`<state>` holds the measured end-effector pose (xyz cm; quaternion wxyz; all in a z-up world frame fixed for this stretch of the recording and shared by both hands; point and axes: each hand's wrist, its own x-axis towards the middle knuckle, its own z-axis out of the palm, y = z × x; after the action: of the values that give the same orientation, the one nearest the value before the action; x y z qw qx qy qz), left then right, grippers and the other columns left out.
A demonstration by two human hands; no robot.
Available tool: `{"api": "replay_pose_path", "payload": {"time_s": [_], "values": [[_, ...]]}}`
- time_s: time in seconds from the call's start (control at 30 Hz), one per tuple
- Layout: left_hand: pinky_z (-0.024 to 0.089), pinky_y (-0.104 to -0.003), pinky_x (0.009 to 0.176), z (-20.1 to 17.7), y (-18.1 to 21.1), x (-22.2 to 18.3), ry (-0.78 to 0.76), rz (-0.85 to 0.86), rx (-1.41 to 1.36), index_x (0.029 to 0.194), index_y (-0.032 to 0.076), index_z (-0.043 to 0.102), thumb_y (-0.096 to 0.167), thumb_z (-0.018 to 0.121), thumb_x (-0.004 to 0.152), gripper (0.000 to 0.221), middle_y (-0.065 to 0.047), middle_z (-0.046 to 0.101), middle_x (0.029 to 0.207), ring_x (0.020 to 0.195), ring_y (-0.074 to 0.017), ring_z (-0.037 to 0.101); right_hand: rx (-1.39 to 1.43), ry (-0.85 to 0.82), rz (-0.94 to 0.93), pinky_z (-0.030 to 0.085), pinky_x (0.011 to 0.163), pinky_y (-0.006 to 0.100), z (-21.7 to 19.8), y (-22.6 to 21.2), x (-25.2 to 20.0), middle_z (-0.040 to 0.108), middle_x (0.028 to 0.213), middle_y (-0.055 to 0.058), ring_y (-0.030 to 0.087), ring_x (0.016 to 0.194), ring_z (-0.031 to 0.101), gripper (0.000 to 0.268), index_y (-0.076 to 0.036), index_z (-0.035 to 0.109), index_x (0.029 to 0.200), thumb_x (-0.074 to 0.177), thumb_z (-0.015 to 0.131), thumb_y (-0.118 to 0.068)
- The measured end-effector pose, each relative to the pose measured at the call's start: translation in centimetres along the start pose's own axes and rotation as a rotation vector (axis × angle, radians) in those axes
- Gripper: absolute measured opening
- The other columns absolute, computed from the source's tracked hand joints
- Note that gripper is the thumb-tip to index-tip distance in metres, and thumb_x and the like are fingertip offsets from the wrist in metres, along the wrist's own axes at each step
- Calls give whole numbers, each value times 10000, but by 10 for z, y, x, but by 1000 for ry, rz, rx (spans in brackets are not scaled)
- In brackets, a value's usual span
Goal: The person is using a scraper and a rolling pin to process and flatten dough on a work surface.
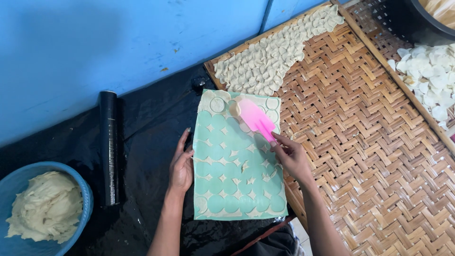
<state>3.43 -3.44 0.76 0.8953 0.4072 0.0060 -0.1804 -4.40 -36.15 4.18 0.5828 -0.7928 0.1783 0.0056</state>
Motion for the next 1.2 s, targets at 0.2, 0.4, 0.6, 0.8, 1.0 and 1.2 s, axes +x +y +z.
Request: {"api": "replay_pose_path", "payload": {"time_s": [0.2,0.4,0.6,0.8,1.0,1.2], "values": [[368,-380,1141,1,0,0,-1,-6,-12,1627,85,270,117,496,929,735,-210,517,1511,1356,-270,515,166,38,-9,408,492,245,-9,-9,-3,674,787,24,65,573,525,422,-33,670,1350,975,646,-226],[378,-383,1126,1,0,0,-13,-3,-17,1636,83,267,114,495,928,745,-223,528,1490,1331,-275,526,13,221,-18,441,472,242,-41,-5,27,691,814,49,76,570,572,420,-51,647,1381,996,625,-218],[379,-381,1125,3,2,-1,20,-10,54,1633,84,271,125,488,943,725,-217,537,1486,1339,-272,526,-140,404,-126,480,517,255,-99,9,110,726,818,56,73,582,608,402,-27,641,1388,1023,621,-196],[383,-391,1113,5,2,-1,30,-16,37,1630,100,258,121,485,933,734,-211,531,1485,1336,-274,522,-148,554,-69,526,550,265,-136,20,185,743,800,57,88,597,659,386,-62,687,1335,999,657,-250],[372,-385,1132,3,0,0,21,-6,23,1633,85,263,103,481,934,732,-217,534,1484,1346,-271,519,-232,546,-57,559,616,309,-138,22,201,760,805,87,123,645,690,371,-66,714,1292,981,686,-267],[368,-386,1138,2,0,0,12,-11,9,1635,80,262,96,479,933,734,-224,535,1477,1344,-275,517,-437,602,-88,589,735,382,-140,31,200,769,862,167,251,772,766,322,-63,751,1231,968,688,-240]]}}
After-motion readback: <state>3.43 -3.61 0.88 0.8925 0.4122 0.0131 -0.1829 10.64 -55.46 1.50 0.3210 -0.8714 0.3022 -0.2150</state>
